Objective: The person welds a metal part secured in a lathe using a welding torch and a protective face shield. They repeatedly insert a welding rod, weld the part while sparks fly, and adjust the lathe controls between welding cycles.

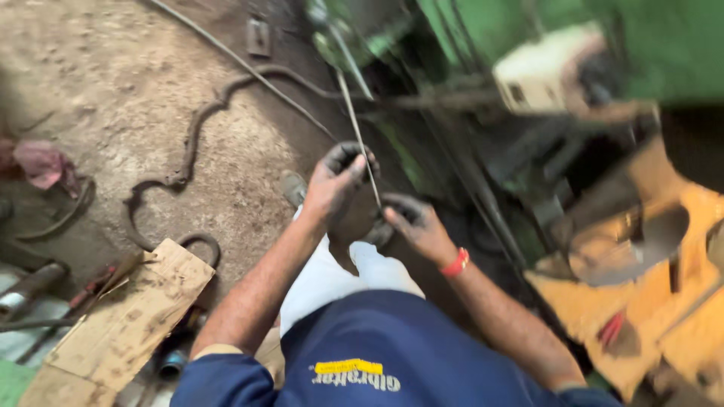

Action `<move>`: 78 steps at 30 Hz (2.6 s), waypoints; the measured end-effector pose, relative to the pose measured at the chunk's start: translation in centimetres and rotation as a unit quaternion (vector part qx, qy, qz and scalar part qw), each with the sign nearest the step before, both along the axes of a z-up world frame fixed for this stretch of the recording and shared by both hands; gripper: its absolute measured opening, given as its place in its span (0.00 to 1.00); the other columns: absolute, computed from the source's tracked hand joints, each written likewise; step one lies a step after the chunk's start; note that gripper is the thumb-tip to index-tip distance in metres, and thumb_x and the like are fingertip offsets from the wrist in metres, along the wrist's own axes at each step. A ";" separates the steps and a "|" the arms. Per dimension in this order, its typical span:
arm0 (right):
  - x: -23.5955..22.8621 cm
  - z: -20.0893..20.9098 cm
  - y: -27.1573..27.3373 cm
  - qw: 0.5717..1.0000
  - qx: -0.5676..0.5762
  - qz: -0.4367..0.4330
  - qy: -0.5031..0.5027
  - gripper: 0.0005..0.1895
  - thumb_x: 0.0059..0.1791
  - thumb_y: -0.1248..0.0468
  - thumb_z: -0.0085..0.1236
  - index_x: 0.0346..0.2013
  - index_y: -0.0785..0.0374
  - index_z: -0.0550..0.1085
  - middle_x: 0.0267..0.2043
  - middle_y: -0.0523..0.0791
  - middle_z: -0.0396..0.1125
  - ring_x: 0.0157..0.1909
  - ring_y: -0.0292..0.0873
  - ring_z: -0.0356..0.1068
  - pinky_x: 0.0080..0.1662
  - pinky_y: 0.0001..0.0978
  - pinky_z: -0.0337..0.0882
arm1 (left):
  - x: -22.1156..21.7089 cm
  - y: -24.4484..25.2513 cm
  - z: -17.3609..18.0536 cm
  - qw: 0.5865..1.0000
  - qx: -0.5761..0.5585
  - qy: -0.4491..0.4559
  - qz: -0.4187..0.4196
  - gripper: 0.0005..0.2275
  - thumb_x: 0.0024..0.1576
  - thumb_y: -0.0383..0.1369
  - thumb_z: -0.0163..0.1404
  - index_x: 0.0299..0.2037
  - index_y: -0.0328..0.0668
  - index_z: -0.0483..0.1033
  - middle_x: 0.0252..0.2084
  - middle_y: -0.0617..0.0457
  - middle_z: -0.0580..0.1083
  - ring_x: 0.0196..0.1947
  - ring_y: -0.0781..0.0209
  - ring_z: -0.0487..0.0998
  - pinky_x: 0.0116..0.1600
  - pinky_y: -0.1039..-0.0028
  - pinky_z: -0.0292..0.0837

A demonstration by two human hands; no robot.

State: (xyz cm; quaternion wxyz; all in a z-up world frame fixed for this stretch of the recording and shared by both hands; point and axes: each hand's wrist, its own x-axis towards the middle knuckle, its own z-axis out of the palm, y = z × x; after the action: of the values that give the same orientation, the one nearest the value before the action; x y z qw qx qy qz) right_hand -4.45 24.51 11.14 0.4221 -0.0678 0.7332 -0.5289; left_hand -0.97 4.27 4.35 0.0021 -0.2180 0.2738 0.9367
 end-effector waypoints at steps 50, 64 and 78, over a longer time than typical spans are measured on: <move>7.4 -8.4 66.2 0.673 -0.075 -0.720 -0.150 0.39 0.45 0.43 0.63 0.66 0.59 0.66 0.62 0.47 0.61 0.63 0.47 0.61 0.52 0.53 0.68 | -6.8 52.0 13.8 0.730 -0.599 0.136 -0.300 0.06 0.62 0.30 0.54 0.43 0.34 0.77 0.36 0.46 0.77 0.37 0.61 0.76 0.44 0.70 0.73; 0.5 -9.3 68.9 0.708 -0.029 -0.641 -0.296 0.33 0.45 0.40 0.61 0.59 0.51 0.69 0.55 0.40 0.63 0.57 0.43 0.63 0.51 0.55 0.65 | -6.3 53.9 17.3 0.824 -0.536 0.028 -0.182 0.17 0.60 0.23 0.52 0.60 0.38 0.70 0.37 0.51 0.77 0.37 0.66 0.78 0.42 0.76 0.75; -1.9 6.2 60.4 0.947 -0.169 -0.261 0.086 0.13 0.55 0.63 0.56 0.49 0.71 0.77 0.39 0.42 0.73 0.41 0.33 0.70 0.43 0.26 0.73 | -8.5 61.8 15.1 0.879 -0.367 0.137 -0.273 0.12 0.62 0.34 0.56 0.50 0.34 0.75 0.43 0.52 0.80 0.45 0.65 0.80 0.50 0.74 0.77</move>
State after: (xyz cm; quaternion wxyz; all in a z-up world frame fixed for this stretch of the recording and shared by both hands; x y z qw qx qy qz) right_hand -6.38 84.86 17.33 0.1870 0.0100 0.6584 -0.7290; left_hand -9.51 66.04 19.45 0.1398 0.0103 0.6443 0.7518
